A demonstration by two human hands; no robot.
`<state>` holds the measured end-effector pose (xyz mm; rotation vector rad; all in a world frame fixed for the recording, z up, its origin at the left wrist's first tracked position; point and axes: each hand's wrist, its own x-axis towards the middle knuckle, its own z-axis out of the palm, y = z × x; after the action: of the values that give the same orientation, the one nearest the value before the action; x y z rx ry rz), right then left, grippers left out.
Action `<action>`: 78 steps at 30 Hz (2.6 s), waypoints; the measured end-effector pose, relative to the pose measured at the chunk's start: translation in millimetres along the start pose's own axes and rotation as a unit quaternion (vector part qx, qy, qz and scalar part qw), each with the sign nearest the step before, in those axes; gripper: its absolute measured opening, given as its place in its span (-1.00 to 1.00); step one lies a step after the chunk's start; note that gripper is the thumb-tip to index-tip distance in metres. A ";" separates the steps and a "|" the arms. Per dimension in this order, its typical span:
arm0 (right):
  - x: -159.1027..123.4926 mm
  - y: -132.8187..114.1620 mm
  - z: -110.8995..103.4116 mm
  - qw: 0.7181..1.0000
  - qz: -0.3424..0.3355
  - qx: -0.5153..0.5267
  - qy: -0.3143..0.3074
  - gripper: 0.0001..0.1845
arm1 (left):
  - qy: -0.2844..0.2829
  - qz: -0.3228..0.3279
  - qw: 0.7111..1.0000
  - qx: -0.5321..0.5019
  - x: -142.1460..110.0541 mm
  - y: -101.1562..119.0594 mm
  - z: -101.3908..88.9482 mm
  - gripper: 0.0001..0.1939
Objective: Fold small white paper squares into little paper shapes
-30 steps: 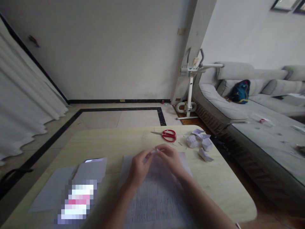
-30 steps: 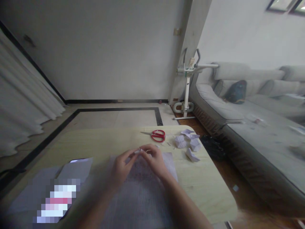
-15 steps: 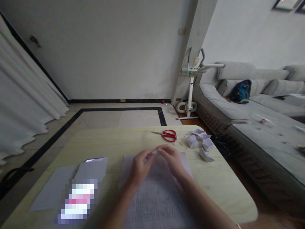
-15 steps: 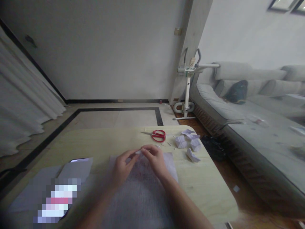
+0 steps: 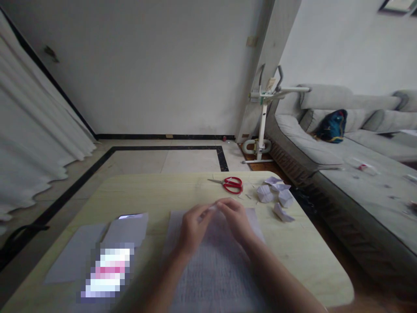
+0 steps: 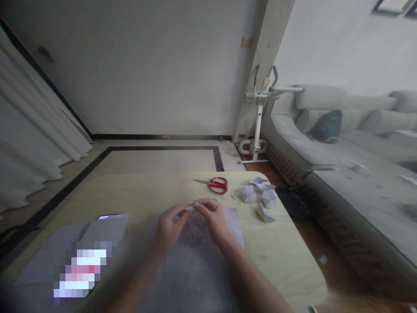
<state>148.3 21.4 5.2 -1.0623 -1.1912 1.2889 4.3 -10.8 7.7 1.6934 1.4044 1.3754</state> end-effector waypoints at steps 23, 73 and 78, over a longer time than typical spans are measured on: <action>-5.8 -2.0 8.4 0.997 0.029 0.054 0.055 -0.81 | 0.020 -0.052 0.996 -0.065 -0.7 4.9 2.5 -0.80; -5.7 -8.0 0.4 0.987 -0.121 -0.101 -0.034 -0.65 | 0.042 -0.213 0.959 -0.184 7.3 2.4 -4.7 -0.72; -7.3 -1.3 1.9 0.988 -0.076 -0.110 -0.074 -0.61 | 0.029 -0.218 0.952 -0.214 6.1 3.1 -4.3 -0.72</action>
<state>147.1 14.0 6.5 -1.0225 -1.5256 1.1525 1.1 -6.9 14.1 1.0023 1.2933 1.3535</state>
